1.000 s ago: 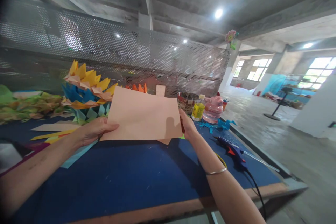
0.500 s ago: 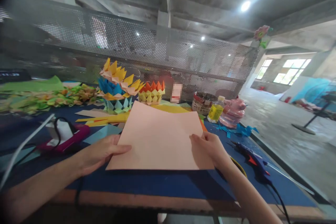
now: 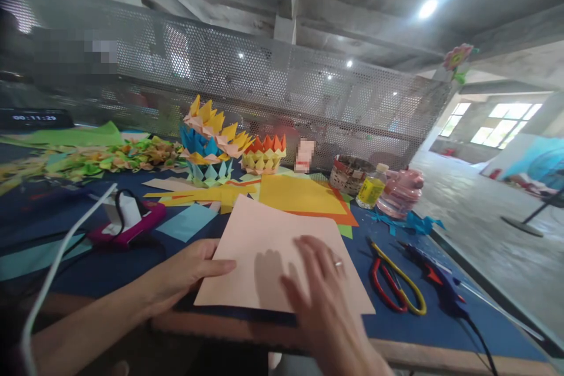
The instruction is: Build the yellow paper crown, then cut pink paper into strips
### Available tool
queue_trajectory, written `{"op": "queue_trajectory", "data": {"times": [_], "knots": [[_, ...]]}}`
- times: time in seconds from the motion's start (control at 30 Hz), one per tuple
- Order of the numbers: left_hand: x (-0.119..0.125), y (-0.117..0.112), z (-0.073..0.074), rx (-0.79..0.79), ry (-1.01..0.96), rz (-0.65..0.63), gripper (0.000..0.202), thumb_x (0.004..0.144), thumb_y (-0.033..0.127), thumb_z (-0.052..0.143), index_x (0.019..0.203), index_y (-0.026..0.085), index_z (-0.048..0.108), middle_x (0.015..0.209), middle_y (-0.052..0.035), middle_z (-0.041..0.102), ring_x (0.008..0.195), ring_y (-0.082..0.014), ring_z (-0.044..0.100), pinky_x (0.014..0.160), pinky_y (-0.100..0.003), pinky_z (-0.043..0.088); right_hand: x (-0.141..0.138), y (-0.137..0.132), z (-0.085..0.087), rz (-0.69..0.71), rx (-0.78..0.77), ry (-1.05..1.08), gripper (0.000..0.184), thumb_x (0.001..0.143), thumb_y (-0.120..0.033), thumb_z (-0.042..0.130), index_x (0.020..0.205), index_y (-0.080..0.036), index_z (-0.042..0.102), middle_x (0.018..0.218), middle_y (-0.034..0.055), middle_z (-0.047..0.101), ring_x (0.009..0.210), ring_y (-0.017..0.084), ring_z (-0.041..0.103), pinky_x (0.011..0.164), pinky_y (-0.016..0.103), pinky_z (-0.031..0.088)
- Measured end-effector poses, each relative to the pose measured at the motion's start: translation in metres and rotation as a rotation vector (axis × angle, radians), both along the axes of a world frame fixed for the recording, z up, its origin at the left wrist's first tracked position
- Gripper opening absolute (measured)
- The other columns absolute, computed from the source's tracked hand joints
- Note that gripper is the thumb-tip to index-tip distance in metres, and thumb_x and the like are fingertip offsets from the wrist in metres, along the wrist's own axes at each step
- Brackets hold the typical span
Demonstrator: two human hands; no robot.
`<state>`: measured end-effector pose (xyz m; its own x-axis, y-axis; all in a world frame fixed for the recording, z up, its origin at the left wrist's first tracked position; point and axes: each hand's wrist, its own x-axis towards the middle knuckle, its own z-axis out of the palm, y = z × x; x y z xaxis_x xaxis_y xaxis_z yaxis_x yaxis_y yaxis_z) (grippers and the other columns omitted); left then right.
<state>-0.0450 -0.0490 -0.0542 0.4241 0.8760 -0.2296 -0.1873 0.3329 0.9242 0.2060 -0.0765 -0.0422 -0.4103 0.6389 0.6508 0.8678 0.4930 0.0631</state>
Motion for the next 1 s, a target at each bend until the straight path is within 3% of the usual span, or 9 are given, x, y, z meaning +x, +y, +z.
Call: {"op": "queue_trajectory", "data": {"times": [0.07,0.2,0.4,0.6,0.7,0.8,0.9,1.0], "knots": [[0.003,0.003,0.0,0.013,0.008,-0.003,0.055,0.054,0.036,0.086,0.103,0.015,0.074,0.098,-0.0107,0.076,0.092,-0.0288,0.07,0.078,-0.032,0.05,-0.021,-0.012,-0.007,0.148,-0.092,-0.051,0.052,0.085,-0.034,0.061,0.133,-0.019,0.046,0.13,0.0138,0.059,0.117,0.03,0.057,0.09,0.044,0.053],[0.005,0.0,0.003,0.028,0.009,-0.028,0.053,0.058,0.036,0.084,0.104,0.014,0.073,0.097,-0.0111,0.076,0.092,-0.0279,0.07,0.079,-0.031,0.05,-0.042,-0.016,-0.019,0.239,-0.125,-0.011,0.052,0.083,-0.023,0.06,0.133,-0.017,0.048,0.127,0.0138,0.062,0.117,0.029,0.058,0.093,0.042,0.053],[0.0,-0.003,0.003,0.026,0.03,-0.038,0.053,0.059,0.038,0.082,0.105,0.014,0.072,0.102,-0.0116,0.075,0.1,-0.0301,0.068,0.084,-0.033,0.05,-0.044,-0.008,-0.021,0.377,-0.062,0.039,0.041,0.084,-0.005,0.042,0.12,-0.015,0.06,0.116,0.0095,0.07,0.106,0.023,0.066,0.089,0.036,0.057],[-0.005,-0.002,0.003,0.086,0.128,-0.049,0.054,0.065,0.046,0.075,0.108,0.014,0.068,0.104,-0.0122,0.074,0.098,-0.0298,0.069,0.085,-0.036,0.052,-0.044,-0.009,-0.022,0.393,-0.057,0.051,0.037,0.086,-0.004,0.041,0.111,-0.015,0.067,0.111,0.0079,0.073,0.098,0.022,0.07,0.083,0.031,0.06],[-0.015,0.001,0.002,0.172,0.3,0.007,0.06,0.072,0.058,0.066,0.115,0.016,0.063,0.096,-0.0112,0.075,0.086,-0.0292,0.072,0.072,-0.037,0.056,-0.043,-0.009,-0.022,0.386,-0.067,0.061,0.04,0.083,-0.002,0.04,0.11,-0.015,0.068,0.109,0.0076,0.074,0.096,0.021,0.071,0.081,0.031,0.061],[-0.03,0.008,0.002,0.337,0.571,0.167,0.057,0.073,0.06,0.064,0.109,0.017,0.064,0.087,-0.0114,0.074,0.077,-0.0313,0.071,0.066,-0.038,0.055,-0.042,-0.009,-0.022,0.386,-0.073,0.068,0.04,0.084,-0.003,0.041,0.11,-0.016,0.068,0.107,0.007,0.074,0.095,0.02,0.071,0.081,0.03,0.061],[-0.046,0.016,0.004,0.528,0.862,0.351,0.044,0.073,0.051,0.066,0.103,0.018,0.068,0.102,-0.0148,0.072,0.097,-0.0373,0.067,0.085,-0.041,0.05,-0.042,-0.01,-0.023,0.384,-0.09,0.093,0.038,0.084,-0.005,0.043,0.11,-0.017,0.067,0.107,0.0066,0.074,0.094,0.02,0.071,0.081,0.028,0.06],[-0.057,0.025,0.005,0.651,1.102,0.416,0.045,0.078,0.042,0.064,0.117,0.019,0.064,0.126,-0.0163,0.063,0.124,-0.0409,0.052,0.103,-0.045,0.038,-0.042,-0.01,-0.023,0.384,-0.106,0.124,0.036,0.084,-0.005,0.044,0.109,-0.018,0.067,0.106,0.0061,0.075,0.093,0.02,0.071,0.078,0.029,0.06]]}}
